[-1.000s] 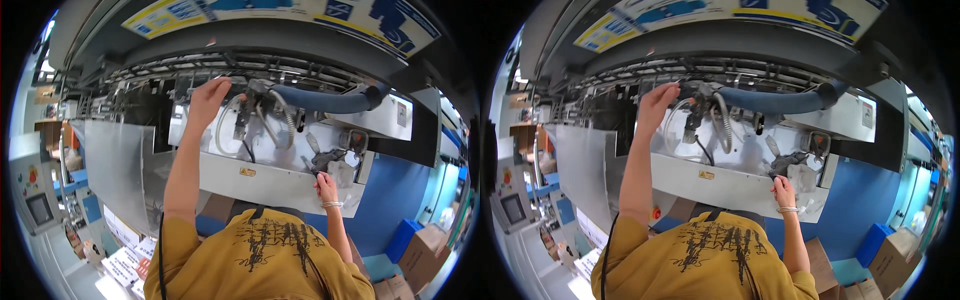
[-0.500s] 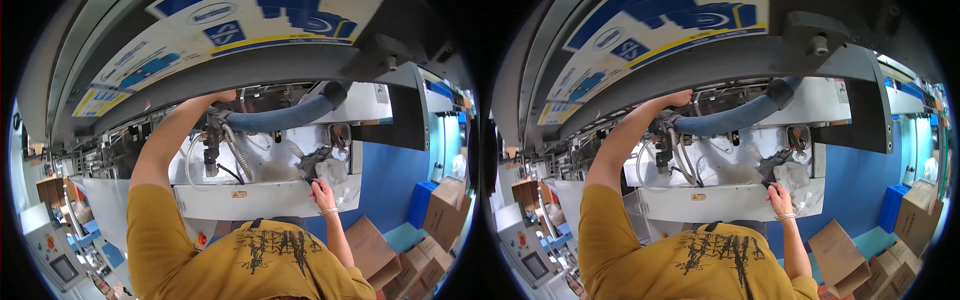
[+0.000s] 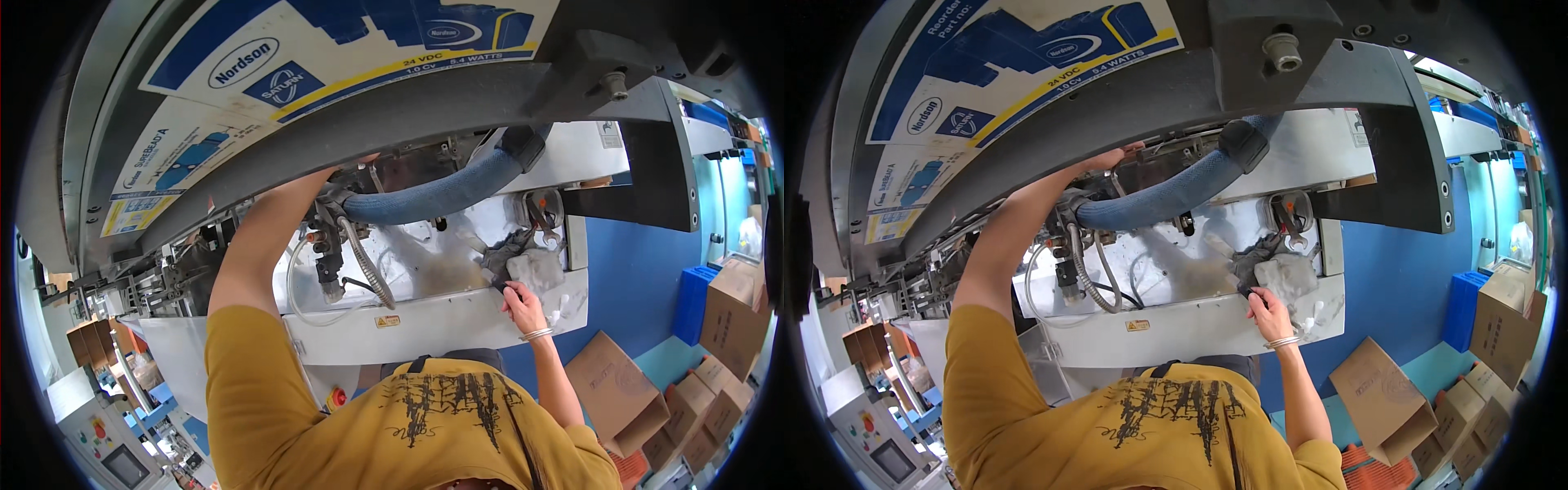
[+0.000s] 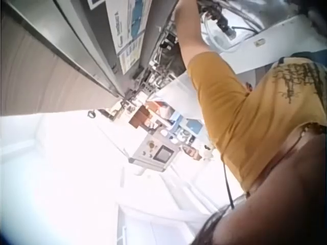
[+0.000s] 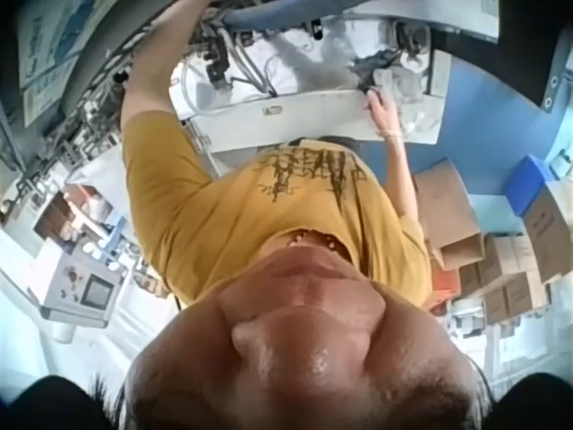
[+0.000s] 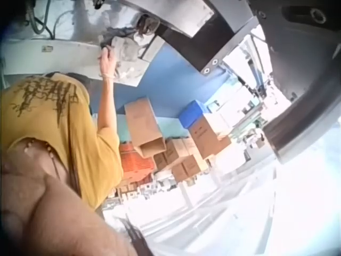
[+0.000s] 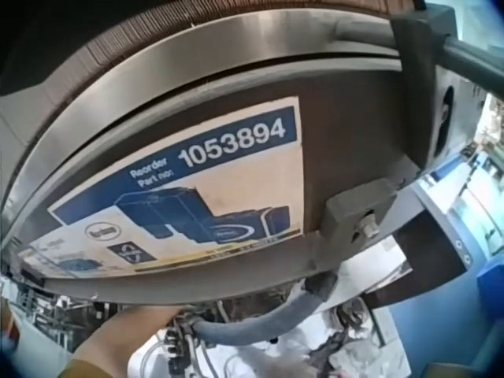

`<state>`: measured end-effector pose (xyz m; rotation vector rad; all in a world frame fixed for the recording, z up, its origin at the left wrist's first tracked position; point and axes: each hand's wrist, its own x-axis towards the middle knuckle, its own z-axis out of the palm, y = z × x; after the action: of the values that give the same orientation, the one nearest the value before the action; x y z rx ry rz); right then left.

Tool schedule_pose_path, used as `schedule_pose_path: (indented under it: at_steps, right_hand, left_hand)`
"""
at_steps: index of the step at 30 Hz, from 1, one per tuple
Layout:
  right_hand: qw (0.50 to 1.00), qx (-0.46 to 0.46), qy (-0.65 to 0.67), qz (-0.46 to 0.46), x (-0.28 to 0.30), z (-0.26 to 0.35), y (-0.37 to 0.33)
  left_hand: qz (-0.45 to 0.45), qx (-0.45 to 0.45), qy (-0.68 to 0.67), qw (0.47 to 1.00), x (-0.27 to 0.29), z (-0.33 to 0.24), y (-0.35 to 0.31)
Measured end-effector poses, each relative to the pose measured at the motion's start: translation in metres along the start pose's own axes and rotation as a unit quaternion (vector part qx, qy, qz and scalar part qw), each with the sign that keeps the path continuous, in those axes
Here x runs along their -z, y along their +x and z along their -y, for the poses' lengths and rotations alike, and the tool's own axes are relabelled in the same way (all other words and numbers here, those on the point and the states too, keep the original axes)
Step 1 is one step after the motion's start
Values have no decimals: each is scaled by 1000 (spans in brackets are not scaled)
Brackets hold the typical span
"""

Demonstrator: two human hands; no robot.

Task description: Maintain and adjust internal components of an industrial packaging machine.

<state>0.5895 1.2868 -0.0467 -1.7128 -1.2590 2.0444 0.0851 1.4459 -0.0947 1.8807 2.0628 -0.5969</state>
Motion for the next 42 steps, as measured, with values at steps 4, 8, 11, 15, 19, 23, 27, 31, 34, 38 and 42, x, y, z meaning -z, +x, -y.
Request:
schedule_pose_path:
  at_steps: [4,8,11,15,19,23,27,31,34,38,42]
  right_hand:
    - [1000,12,-22,-16,7,6,-2]
    - [998,37,-28,-29,0,25,3]
    - [983,175,-44,-38,-18,57,22]
    - [946,311,-75,-47,-48,120,53]
    - [809,548,-159,-143,-98,176,117]
    - [804,518,-270,-109,-143,204,186]
    - [729,534,-418,-92,-186,233,224]
    - [734,555,-390,-27,-198,252,219]
    - [808,528,-260,-19,-190,255,214]
    - [927,312,82,192,-179,254,223]
    - [825,492,-274,35,-181,248,233]
  left_hand:
    - [-13,1,21,1000,2,4,-6]
    - [-25,-1,38,999,5,12,-15]
    - [-38,-9,43,998,6,17,-23]
    - [-63,-39,25,997,17,24,-45]
    - [-78,-72,-7,994,42,15,-81]
    - [-165,-56,-79,981,69,6,-116]
    - [-148,-19,-109,983,81,11,-136]
    - [-192,-34,-132,972,76,13,-143]
    - [-208,-41,-140,967,71,16,-142]
    - [-201,-64,-87,974,61,24,-137]
    - [-223,-74,-70,969,49,34,-136]
